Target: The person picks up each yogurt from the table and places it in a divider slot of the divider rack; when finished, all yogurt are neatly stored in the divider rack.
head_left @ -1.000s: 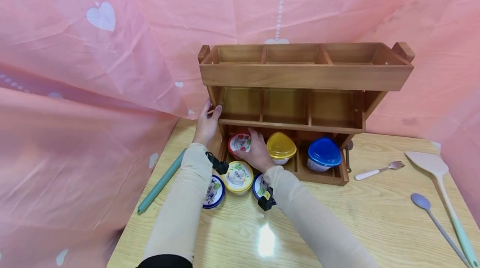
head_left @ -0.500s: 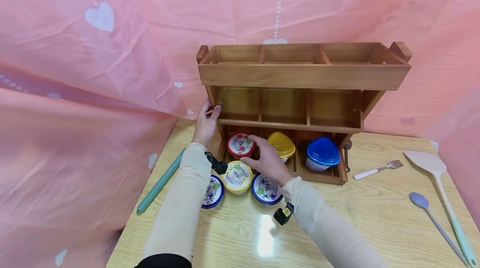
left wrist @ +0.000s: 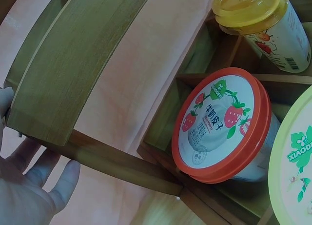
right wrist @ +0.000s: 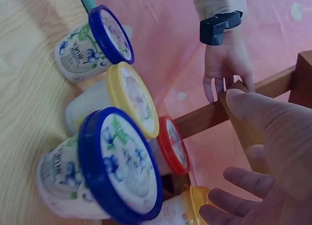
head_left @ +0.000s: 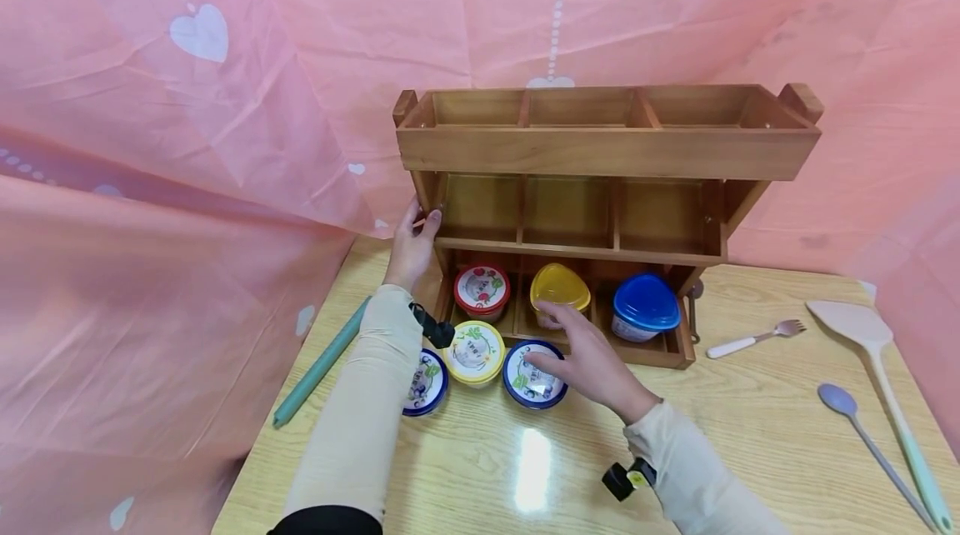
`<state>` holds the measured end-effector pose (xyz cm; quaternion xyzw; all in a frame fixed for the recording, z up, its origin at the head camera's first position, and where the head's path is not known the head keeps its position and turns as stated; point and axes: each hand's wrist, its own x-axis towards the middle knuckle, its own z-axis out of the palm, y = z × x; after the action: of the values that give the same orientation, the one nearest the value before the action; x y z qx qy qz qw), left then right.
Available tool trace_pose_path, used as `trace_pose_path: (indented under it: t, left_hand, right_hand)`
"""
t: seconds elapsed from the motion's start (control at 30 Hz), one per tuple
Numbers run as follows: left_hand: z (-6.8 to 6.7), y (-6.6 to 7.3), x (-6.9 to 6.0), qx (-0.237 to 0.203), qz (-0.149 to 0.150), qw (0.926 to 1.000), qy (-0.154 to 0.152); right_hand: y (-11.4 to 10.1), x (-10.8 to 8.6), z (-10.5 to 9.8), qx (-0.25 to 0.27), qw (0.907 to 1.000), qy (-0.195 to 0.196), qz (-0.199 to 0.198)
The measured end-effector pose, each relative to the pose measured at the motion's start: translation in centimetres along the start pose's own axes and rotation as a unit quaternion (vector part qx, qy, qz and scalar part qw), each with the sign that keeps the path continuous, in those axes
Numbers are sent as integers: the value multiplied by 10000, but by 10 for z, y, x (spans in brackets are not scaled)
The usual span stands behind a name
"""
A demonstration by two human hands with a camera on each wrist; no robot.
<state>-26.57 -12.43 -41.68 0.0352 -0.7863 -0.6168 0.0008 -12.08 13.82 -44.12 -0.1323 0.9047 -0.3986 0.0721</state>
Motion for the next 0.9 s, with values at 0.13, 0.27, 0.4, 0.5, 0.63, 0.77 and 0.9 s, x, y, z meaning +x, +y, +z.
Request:
trace_pose_path:
  t: [0.13, 0.27, 0.4, 0.5, 0.63, 0.77, 0.9]
  left_hand:
    - [-1, 0, -1, 0, -12, 10000, 20]
    - [0, 0, -1, 41, -20, 10000, 47]
    - [0, 1, -2, 96, -26, 9999, 47]
    - [0, 1, -1, 103, -21, 9999, 30]
    - [1, 0, 0, 98, -7, 9999, 34]
    - [1, -1, 2, -21, 211, 9997, 99]
    - [2, -4, 3, -76, 360, 9992, 150]
  right_hand:
    - [13, -10, 6, -47, 9999, 93, -72]
    - [28, -20, 17, 20, 9998, 176, 55]
    - [41, -29, 27, 237, 9992, 217, 231]
    - [49, -36, 34, 374, 9984, 208, 374]
    - [61, -43, 42, 642, 9965, 196, 508]
    - [70, -45, 50, 890, 9939, 216, 610]
    - [77, -45, 59, 1105, 9912, 206, 704]
